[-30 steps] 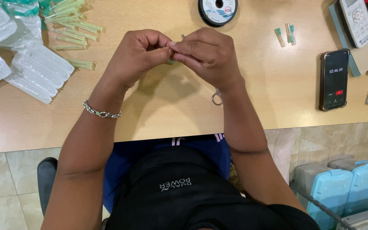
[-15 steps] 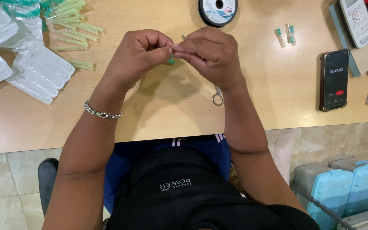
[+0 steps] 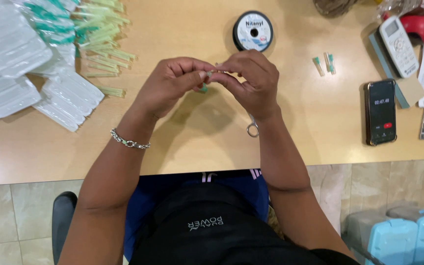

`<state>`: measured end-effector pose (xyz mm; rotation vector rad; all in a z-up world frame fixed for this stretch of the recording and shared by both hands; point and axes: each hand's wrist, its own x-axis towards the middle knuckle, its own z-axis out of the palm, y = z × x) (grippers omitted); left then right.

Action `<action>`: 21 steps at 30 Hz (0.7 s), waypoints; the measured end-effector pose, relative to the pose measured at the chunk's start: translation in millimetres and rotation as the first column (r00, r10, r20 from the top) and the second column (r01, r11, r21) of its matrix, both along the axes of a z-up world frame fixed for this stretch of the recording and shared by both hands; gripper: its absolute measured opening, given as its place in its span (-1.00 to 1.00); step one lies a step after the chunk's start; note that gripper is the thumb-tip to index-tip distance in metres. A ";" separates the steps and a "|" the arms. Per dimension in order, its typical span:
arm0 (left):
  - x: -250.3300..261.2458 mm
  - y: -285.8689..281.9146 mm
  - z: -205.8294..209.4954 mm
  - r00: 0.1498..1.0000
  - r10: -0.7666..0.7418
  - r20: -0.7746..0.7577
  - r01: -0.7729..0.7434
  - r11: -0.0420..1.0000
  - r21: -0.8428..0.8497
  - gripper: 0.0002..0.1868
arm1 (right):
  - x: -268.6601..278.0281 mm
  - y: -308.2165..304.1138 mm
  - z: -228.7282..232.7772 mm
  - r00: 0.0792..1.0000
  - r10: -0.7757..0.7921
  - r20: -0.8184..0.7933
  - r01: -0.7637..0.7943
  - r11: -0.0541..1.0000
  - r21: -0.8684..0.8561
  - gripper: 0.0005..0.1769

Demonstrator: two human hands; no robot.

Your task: The person handles a spool of green thread, cutting a segment with scissors. They then use a pair of forceps to insert the thread into a small, clear plastic tube. The person repeats this process, manipulating the thread and tube with their hands and tools.

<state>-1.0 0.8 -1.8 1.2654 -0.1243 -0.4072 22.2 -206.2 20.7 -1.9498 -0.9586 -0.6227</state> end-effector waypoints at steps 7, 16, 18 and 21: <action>-0.9 -5.4 -12.7 0.994 0.111 0.019 -0.108 0.986 -0.128 -0.74 | 2.9 2.5 -4.9 0.997 -0.034 0.073 0.026 0.993 0.111 -0.84; 0.1 -4.0 -12.9 0.992 0.126 0.024 -0.123 0.988 -0.096 -0.74 | -2.2 10.6 -2.8 0.994 -0.077 0.075 0.068 0.991 0.118 -0.90; 0.4 -3.6 -13.3 0.992 0.124 0.023 -0.121 0.988 -0.091 -0.73 | -3.3 11.3 -0.8 0.990 -0.094 0.101 0.085 0.992 0.093 -0.92; 2.4 -5.2 -17.7 0.992 0.127 0.026 -0.123 0.987 -0.102 -0.70 | -1.2 11.7 -3.8 0.988 -0.101 0.117 0.090 0.991 0.097 -0.89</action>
